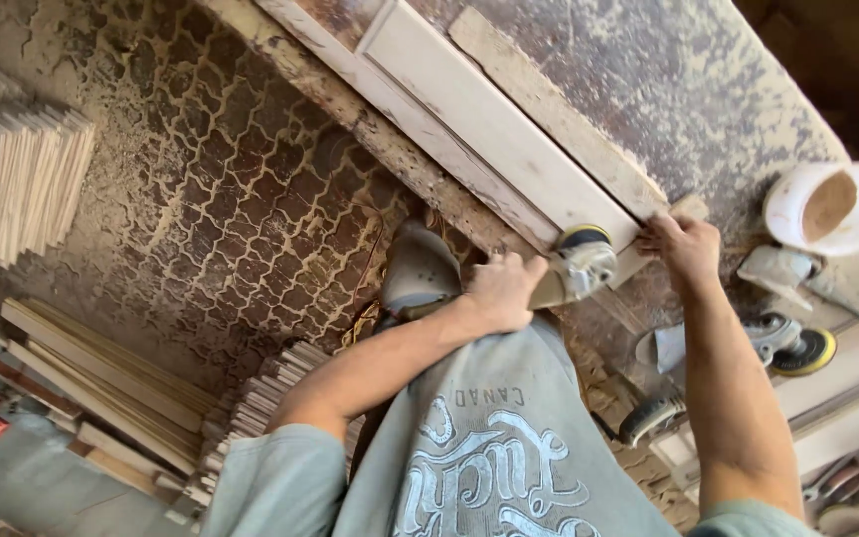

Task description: The recorder is sanding wooden panels and applying glue to join components at a workbench in a workshop.

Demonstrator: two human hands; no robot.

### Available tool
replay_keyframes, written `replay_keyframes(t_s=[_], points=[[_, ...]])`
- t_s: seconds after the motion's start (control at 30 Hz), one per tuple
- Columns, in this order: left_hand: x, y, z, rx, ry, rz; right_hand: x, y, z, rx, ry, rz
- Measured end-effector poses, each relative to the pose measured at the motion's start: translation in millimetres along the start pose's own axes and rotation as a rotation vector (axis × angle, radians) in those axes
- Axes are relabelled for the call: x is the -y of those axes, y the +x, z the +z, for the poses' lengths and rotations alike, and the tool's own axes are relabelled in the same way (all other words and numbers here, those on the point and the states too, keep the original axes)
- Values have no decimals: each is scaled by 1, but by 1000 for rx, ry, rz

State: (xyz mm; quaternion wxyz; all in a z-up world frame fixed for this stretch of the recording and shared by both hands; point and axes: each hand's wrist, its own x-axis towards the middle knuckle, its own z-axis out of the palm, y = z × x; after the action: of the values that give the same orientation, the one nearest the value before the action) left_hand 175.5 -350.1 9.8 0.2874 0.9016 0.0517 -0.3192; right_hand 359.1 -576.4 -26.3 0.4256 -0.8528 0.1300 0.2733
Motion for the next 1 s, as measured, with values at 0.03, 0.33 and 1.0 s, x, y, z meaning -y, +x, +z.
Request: replay_keyframes(t_s=[0.03, 0.33, 1.0], points=[[0, 9, -3, -17, -7, -9, 5, -1, -2, 9, -7, -18], [91, 6, -179, -254, -41, -220, 23, -31, 67, -151, -350, -516], [389, -256, -104, -661, -983, -1086, 168, -11, 110, 412, -932, -260]])
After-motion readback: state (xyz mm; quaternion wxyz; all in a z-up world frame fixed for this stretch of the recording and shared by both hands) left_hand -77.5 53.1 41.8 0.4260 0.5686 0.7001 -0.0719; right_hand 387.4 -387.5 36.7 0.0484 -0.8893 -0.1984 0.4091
